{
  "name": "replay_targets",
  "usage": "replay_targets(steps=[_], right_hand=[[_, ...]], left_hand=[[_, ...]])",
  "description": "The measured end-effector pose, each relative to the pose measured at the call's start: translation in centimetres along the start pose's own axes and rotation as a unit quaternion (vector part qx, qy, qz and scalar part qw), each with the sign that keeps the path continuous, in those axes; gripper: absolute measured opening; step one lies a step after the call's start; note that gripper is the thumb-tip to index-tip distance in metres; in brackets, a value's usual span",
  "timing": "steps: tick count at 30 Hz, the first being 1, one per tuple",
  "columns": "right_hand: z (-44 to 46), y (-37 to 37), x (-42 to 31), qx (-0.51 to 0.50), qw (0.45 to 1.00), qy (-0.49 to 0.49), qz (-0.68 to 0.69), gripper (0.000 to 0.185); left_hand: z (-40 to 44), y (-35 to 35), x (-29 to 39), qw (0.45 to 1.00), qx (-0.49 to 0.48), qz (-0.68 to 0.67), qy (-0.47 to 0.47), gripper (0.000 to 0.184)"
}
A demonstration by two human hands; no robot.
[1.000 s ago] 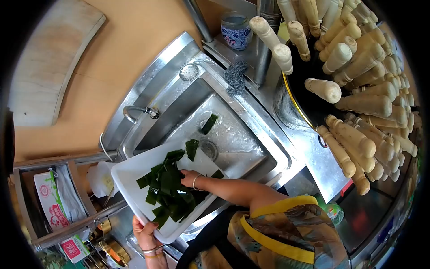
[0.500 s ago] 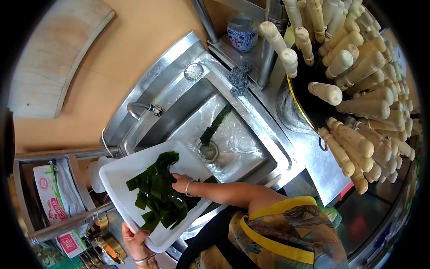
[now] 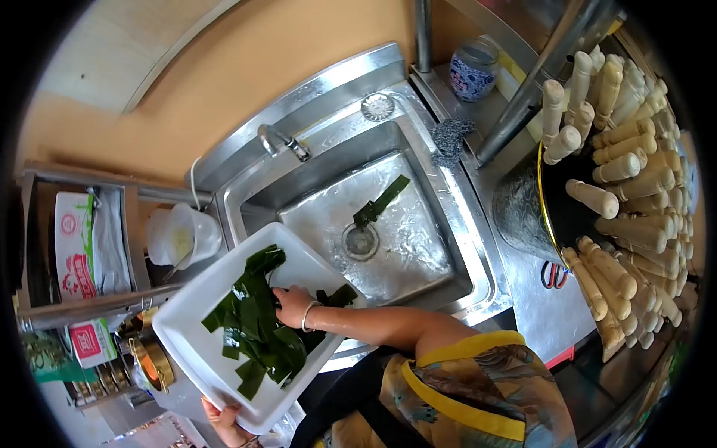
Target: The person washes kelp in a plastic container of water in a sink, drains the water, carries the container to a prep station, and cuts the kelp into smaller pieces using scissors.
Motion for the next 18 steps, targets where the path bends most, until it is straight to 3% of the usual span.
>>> replay_targets(steps=[1,3,5,11,12,13,15,16,18], right_hand=[[-0.4,0.5,-0.4,-0.003,1.000,-0.003,-0.003,0.048],[-1.2,2.5,-1.5,-0.087,0.982,-0.041,-0.166,0.046],[-2.6,3.0,-2.6,-0.087,0.964,-0.091,-0.234,0.049],[-4.9,2.7,-5.0,-0.062,0.864,-0.225,-0.446,0.044],[-5.4,0.8,-6.4,-0.040,0.865,-0.262,-0.426,0.028],[-5.5,-1.3,-7.1,0.003,0.888,-0.309,-0.340,0.025],[-3.6,-6.4,-6.9,0.003,0.934,-0.314,-0.172,0.026],[-3.6,-11.1,-7.0,0.018,0.964,-0.250,-0.091,0.026],[1.4,-15.4,-0.3,0.126,0.968,-0.178,-0.121,0.030]], left_hand=[[-0.6,0.9,-1.1,0.981,0.113,-0.156,0.032,0.047],[-2.1,-4.5,-7.3,0.977,0.168,-0.119,0.057,0.050],[-3.3,-8.3,-11.6,0.968,0.206,-0.139,0.043,0.052],[-4.5,-7.2,-14.1,0.960,0.252,-0.104,0.067,0.039],[-4.7,-7.3,-13.7,0.959,0.268,-0.065,0.063,0.034],[-4.8,-8.0,-14.1,0.959,0.271,-0.063,0.061,0.034],[-4.7,-9.0,-14.5,0.963,0.254,0.057,0.074,0.030],[-4.5,-8.8,-14.2,0.962,0.256,0.059,0.072,0.030],[-4.5,-7.7,-13.1,0.962,0.259,0.048,0.073,0.031]])
Point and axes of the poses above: each hand's wrist, its own z-axis towards the middle knuckle, its own y-axis out of the palm, x = y × z, the point moved 7 cm from there along z, towards the middle knuckle, and after that the axes turned 5 degrees about -z, right-handed, at the moved point
